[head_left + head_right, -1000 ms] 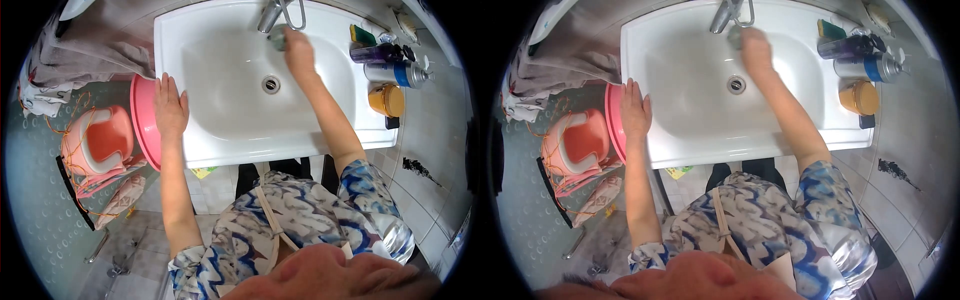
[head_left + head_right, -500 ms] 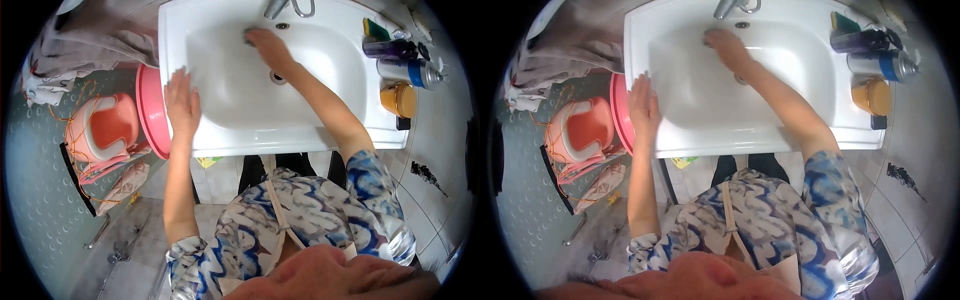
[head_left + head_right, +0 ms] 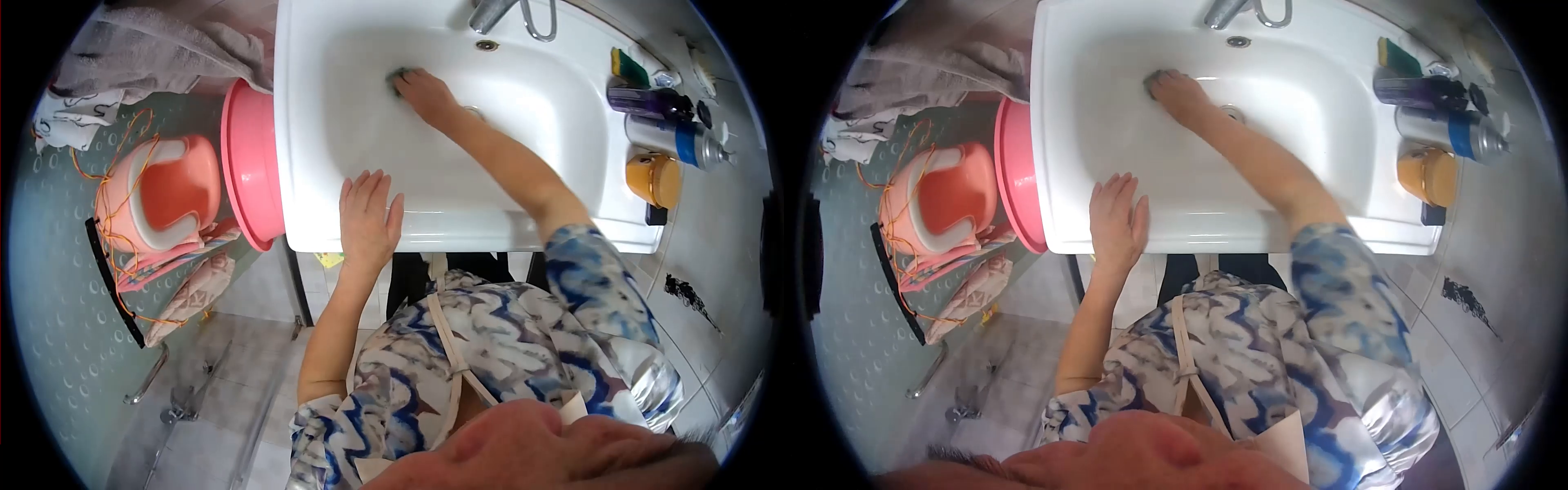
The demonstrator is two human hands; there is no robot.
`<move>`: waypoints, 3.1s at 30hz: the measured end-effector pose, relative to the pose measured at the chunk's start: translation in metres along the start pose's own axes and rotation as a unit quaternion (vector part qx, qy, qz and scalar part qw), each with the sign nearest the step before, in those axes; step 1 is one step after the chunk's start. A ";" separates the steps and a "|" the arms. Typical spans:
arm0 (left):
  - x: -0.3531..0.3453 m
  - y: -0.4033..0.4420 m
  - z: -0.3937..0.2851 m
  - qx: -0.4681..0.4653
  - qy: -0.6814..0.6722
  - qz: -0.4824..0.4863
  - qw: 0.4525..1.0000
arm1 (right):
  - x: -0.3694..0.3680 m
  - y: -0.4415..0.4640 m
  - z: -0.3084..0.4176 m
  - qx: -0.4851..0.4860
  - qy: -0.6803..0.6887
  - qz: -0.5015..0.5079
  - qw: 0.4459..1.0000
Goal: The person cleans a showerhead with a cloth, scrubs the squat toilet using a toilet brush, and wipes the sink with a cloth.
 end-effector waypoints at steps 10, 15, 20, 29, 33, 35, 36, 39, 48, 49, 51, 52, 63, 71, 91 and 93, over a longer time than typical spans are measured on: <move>-0.006 -0.004 -0.001 -0.021 0.019 0.012 1.000 | -0.016 -0.071 0.083 0.119 0.159 0.217 0.956; -0.004 0.003 -0.007 -0.023 0.020 0.017 0.999 | 0.021 -0.023 0.025 0.024 0.078 0.201 0.976; -0.002 0.002 -0.002 -0.009 0.019 0.009 1.000 | 0.039 0.061 0.049 -0.061 0.192 -0.183 0.962; -0.002 -0.005 0.001 -0.026 0.025 0.003 0.999 | 0.003 0.006 0.080 0.018 0.244 0.143 0.959; 0.003 -0.007 0.000 -0.030 0.025 -0.012 0.999 | 0.088 0.068 0.092 -0.050 0.301 -0.118 0.945; 0.011 -0.007 -0.002 -0.044 0.034 -0.037 0.998 | 0.085 0.079 0.131 0.062 0.258 -0.150 0.953; 0.015 -0.009 -0.005 -0.058 0.033 -0.066 0.996 | 0.073 0.075 0.153 0.133 0.223 -0.145 0.955; 0.027 -0.030 0.003 -0.011 0.045 -0.121 0.992 | 0.049 0.005 0.204 0.245 0.212 0.015 0.946; -0.027 0.044 -0.060 -0.043 -0.127 0.024 0.991 | 0.081 -0.068 0.001 -0.012 0.099 0.054 0.994; -0.044 0.050 -0.063 -0.032 -0.148 0.055 0.987 | 0.076 -0.070 -0.023 -0.023 0.097 0.057 0.993; -0.074 0.058 -0.075 -0.014 -0.185 0.117 0.976 | 0.061 -0.063 -0.093 0.025 -0.036 -0.010 0.999; -0.091 0.057 -0.080 0.010 -0.212 0.171 0.962 | 0.058 -0.069 -0.115 0.052 -0.100 -0.043 0.993; -0.115 0.040 -0.091 -0.010 -0.122 0.291 0.949 | 0.048 -0.194 -0.079 -0.059 -0.052 0.348 0.934; -0.102 0.031 -0.072 0.022 -0.105 0.293 0.950 | 0.033 -0.169 -0.066 -0.039 0.117 0.287 0.950; -0.131 0.094 -0.146 -0.088 -0.188 0.210 0.955 | 0.201 -0.114 -0.200 -0.192 -0.087 -0.204 0.956; -0.139 0.096 -0.149 -0.071 -0.201 0.219 0.952 | 0.200 -0.125 -0.194 -0.183 -0.156 -0.168 0.956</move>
Point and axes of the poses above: each hand's wrist, its own y-axis towards the middle knuckle, its own x-axis out of the back of the hand, z = x × y, the point moved 8 cm from there along y, towards the middle knuckle, and after that the axes turned 9 degrees about -x, right-handed, at the moved point
